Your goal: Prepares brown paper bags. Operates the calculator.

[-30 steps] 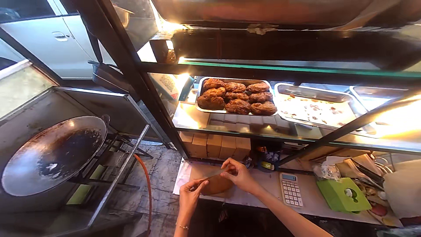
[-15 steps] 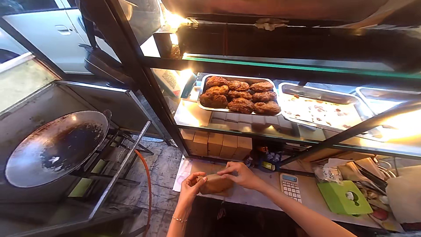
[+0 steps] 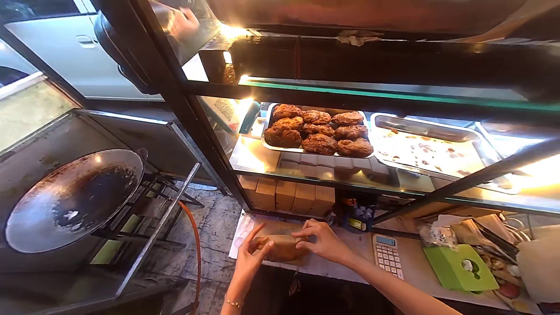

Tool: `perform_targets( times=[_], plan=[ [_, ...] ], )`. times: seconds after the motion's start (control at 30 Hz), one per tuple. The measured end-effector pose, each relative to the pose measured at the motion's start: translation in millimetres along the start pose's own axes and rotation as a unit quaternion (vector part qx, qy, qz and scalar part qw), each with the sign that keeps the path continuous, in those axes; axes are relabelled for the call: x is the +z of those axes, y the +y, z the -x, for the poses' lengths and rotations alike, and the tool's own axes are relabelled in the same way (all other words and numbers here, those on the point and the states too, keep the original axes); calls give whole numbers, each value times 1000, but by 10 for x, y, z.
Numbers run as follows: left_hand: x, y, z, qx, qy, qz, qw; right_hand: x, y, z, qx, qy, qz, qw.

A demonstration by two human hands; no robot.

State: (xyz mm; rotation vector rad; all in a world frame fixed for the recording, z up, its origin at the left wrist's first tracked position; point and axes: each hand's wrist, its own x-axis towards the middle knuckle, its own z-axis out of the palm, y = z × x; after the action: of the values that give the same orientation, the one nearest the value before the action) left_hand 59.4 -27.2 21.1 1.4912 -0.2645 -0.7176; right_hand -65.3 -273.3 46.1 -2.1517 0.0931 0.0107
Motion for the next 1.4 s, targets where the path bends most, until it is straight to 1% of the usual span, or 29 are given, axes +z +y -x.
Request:
perform_targets(
  times=[0.1,0.2,0.27,0.33,0.4,0.43,0.5,0.57,0.63,0.7,0.77,0.8,0.83,0.9,0.93,0.97,1.0,1.03,1.07,1.1,1.13,1.17,1.23,1.27,1.3,1.33,1.37,1.4],
  plan=[
    [-36,-71,61,74,15,-31,997,-30,-7,-4,60,-25,-26,998],
    [86,-70,32,122,46,-50,990,-63,-72,11,106,-54,-33,992],
    [198,-6,-62,156,26,-74,985,-98,-146,111,118,-44,-31,992],
    [332,94,-182,181,-37,-103,977,-126,-198,355,133,-4,-51,990],
    [527,237,-319,185,-132,-143,963,-177,-201,698,171,47,-83,981],
    [656,312,-391,177,-187,-172,951,-213,-192,879,196,75,-90,974],
    [981,392,-557,162,-293,-236,912,-257,-106,1220,239,132,-78,959],
    [1370,337,-762,162,-384,-285,863,-244,48,1477,278,162,-65,945],
    [1755,171,-986,153,-458,-320,815,-111,293,1617,305,181,-95,930],
    [2099,-22,-1169,141,-509,-339,778,132,591,1658,317,214,-145,912],
    [2370,-170,-1234,123,-534,-352,759,368,795,1661,327,271,-181,887],
    [2447,-223,-1241,124,-528,-348,765,432,842,1638,334,299,-202,871],
    [2473,-254,-1221,127,-509,-336,782,460,857,1613,341,322,-226,854],
    [2385,-287,-1054,115,-440,-305,837,484,812,1586,370,353,-292,808],
    [2293,-334,-919,114,-395,-282,867,488,775,1571,385,369,-331,779],
    [2183,-399,-758,117,-354,-269,888,490,740,1550,394,383,-368,750],
    [2058,-475,-573,120,-328,-270,897,496,703,1517,400,392,-403,724],
    [1946,-554,-367,119,-318,-284,897,514,659,1476,401,399,-434,701],
    [1865,-647,-163,121,-316,-303,891,542,612,1432,399,403,-461,682],
    [1818,-772,1,140,-311,-321,884,581,575,1388,393,404,-477,674],
    [1814,-903,108,166,-295,-332,881,618,565,1355,382,394,-479,686],
    [1842,-1031,155,195,-263,-336,883,634,577,1344,359,377,-467,715],
    [1924,-1195,144,238,-192,-323,896,518,631,1429,286,314,-432,796],
    [1946,-1231,126,245,-163,-312,903,401,662,1523,250,288,-416,826],
    [1956,-1235,101,244,-142,-305,910,272,693,1623,229,290,-391,843],
    [1963,-1227,77,244,-125,-301,913,149,739,1716,226,316,-345,854],
    [1959,-1218,64,243,-115,-298,916,39,805,1794,232,344,-278,867],
    [1942,-1215,60,242,-113,-294,918,-60,884,1848,238,350,-204,883]
  ],
)
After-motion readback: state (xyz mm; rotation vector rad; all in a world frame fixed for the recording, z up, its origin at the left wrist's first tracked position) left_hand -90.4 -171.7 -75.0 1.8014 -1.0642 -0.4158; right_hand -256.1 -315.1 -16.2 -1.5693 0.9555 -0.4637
